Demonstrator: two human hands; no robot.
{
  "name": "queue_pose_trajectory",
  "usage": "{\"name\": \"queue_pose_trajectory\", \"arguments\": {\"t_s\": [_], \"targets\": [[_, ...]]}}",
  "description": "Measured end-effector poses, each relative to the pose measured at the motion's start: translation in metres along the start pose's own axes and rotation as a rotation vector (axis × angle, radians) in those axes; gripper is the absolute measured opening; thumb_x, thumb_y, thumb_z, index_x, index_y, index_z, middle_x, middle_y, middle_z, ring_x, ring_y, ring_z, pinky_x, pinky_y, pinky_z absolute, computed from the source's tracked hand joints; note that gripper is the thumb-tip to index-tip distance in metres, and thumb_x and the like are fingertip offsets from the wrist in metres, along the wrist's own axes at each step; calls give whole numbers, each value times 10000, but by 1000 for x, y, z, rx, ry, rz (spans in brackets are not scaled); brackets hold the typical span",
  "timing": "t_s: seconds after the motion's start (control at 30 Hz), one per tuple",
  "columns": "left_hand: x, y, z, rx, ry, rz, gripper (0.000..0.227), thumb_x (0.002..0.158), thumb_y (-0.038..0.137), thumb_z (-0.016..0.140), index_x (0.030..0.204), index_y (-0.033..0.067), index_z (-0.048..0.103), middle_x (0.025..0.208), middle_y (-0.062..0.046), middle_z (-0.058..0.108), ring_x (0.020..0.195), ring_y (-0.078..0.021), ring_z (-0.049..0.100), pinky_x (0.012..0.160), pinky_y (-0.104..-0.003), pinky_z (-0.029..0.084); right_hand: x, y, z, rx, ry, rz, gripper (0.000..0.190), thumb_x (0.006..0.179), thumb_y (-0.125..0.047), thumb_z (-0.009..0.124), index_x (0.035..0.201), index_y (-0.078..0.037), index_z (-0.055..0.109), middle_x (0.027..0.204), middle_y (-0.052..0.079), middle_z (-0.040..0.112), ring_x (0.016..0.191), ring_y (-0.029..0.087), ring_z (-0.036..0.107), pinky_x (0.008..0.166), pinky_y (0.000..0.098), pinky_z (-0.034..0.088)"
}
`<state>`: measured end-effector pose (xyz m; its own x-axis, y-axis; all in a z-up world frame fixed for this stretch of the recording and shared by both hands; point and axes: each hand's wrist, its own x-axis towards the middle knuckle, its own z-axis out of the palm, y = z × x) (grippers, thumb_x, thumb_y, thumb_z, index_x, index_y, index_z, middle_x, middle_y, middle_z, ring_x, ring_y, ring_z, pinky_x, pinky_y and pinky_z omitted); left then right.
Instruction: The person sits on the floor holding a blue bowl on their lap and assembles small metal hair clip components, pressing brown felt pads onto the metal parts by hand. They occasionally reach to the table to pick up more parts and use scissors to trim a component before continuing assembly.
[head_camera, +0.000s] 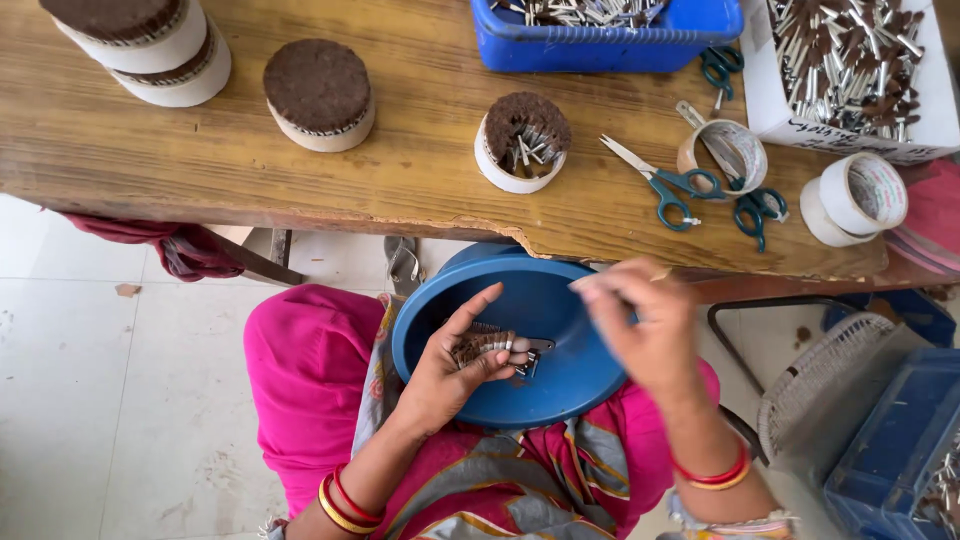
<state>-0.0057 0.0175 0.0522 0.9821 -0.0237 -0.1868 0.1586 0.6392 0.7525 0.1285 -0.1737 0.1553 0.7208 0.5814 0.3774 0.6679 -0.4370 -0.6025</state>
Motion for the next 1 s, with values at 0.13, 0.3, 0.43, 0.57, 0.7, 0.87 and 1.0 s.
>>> {"name": "queue_pose_trajectory", "arguments": {"t_s": [0.13, 0.3, 0.43, 0.57, 0.7, 0.87, 1.0], "targets": [[9, -7, 1, -20, -34, -12, 718, 966, -49, 603, 1603, 117, 318, 1140, -116, 730, 1034, -178, 719, 898, -310, 616, -41, 39, 69, 306, -321, 171, 242, 806, -112, 822, 1036, -38, 805, 849, 40, 668, 636, 136, 583, 569, 241, 480], [8, -7, 4, 21, -37, -64, 691, 963, -72, 602, 1588, 88, 355, 1146, -105, 718, 1038, -175, 718, 892, -310, 620, -66, 72, 89, 1164, 12, 679, 203, 999, -215, 656, 930, -41, 735, 785, 9, 638, 555, 25, 510, 458, 128, 358], [14, -11, 5, 18, -49, -81, 695, 970, -73, 595, 1596, 98, 343, 1144, -117, 718, 1023, -181, 718, 889, -305, 616, -68, 69, 83, 834, -346, 498, 112, 957, -100, 704, 991, -5, 750, 814, 2, 713, 702, 46, 664, 622, 205, 545], [14, -17, 2, 48, -91, -91, 714, 972, -75, 590, 1607, 109, 319, 1153, -153, 712, 1016, -193, 720, 888, -314, 608, -60, 70, 81, 917, -228, 529, 151, 997, -143, 631, 1012, -38, 739, 677, -35, 586, 589, 14, 491, 526, 180, 374], [17, -27, 6, -82, 54, -141, 638, 962, -52, 606, 1547, 77, 386, 1202, -133, 692, 1049, -188, 722, 902, -327, 614, -73, 83, 92, 854, -263, 252, 171, 1060, -152, 698, 1080, 13, 737, 840, -1, 573, 713, 55, 526, 601, 228, 418], [17, -40, -4, -146, 246, -209, 520, 964, 8, 619, 1459, 41, 465, 1196, -131, 694, 1033, -202, 739, 860, -352, 637, -82, 101, 103, 1115, -110, 672, 292, 1107, -272, 573, 1016, -17, 683, 721, -47, 524, 579, 9, 407, 493, 187, 268], [12, -15, 12, 6, 132, -235, 645, 931, 10, 657, 1522, 123, 426, 1181, -116, 707, 956, -205, 737, 777, -350, 631, -85, 87, 94, 975, -468, 716, 330, 1019, -297, 575, 1075, -39, 772, 713, -63, 576, 576, -7, 412, 511, 204, 312]]}}
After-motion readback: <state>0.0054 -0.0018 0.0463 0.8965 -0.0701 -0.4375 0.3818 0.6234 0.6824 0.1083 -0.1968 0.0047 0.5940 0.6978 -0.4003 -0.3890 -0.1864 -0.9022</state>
